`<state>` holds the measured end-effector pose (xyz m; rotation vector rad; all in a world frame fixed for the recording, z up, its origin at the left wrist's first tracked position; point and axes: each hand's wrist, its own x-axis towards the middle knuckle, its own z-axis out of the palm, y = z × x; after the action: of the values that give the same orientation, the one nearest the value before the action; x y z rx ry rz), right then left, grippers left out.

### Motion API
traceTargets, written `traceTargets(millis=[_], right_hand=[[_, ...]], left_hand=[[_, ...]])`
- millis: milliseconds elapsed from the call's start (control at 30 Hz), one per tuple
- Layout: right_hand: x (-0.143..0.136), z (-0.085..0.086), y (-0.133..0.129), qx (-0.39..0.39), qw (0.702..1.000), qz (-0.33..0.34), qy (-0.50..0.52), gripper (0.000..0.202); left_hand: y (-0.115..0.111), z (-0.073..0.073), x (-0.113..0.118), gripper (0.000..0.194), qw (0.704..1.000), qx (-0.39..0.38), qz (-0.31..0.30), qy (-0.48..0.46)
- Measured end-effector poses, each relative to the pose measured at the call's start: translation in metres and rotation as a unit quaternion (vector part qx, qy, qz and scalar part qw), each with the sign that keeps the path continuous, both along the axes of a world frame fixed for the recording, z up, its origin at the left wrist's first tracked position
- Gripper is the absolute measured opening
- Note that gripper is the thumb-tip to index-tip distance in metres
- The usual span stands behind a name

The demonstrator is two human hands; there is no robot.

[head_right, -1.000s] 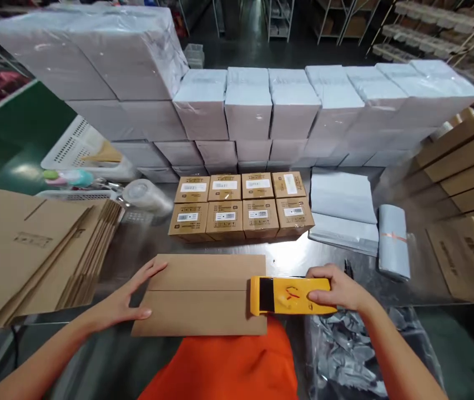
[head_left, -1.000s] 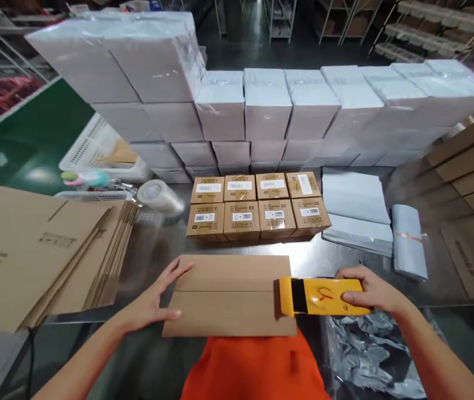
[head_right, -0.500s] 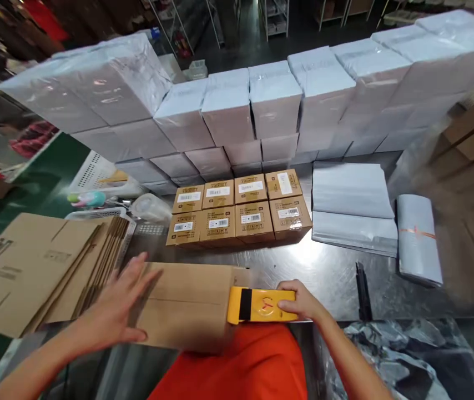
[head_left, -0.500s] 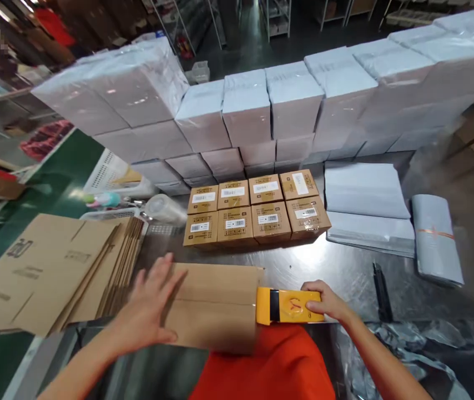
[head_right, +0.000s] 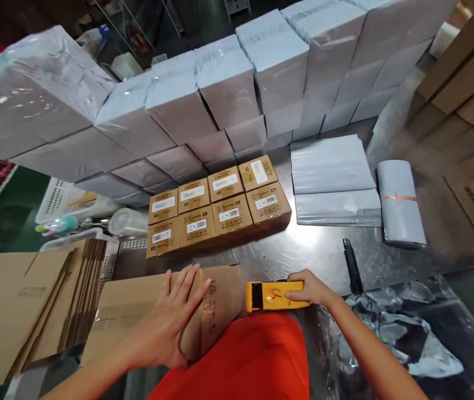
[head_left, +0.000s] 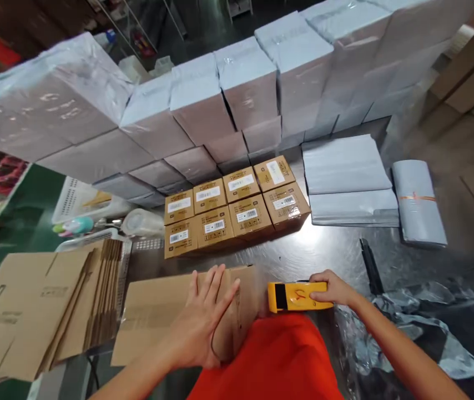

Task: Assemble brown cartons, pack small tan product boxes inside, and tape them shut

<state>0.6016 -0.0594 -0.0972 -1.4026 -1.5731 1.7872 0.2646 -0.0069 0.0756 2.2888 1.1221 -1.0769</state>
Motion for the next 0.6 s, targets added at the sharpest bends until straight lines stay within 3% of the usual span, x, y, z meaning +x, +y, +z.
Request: traceTargets(millis=[133, 333, 467, 600], right_hand=[[-0.022, 0.013, 0.014, 0.034, 0.995, 0.032, -0.082, 0.031], [-0.077, 0.052, 0.043, 0.068, 0.97, 0.062, -0.224, 0.032], [-0.097, 0.071, 0.053, 0.067, 0.939, 0.045, -0.333, 0.034], [-0.1, 0.093, 0.039, 0.048, 0.897, -0.021, -0.44, 0.035]], left_hand=[[-0.001, -0.003, 0.003, 0.142, 1.0, 0.01, -0.008, -0.009], [-0.002, 0.001, 0.003, 0.14, 0.999, 0.004, 0.008, -0.036], [-0.001, 0.008, 0.001, 0.118, 0.998, 0.003, 0.013, -0.069], [-0.005, 0.002, -0.001, 0.121, 0.995, 0.018, 0.014, -0.101]])
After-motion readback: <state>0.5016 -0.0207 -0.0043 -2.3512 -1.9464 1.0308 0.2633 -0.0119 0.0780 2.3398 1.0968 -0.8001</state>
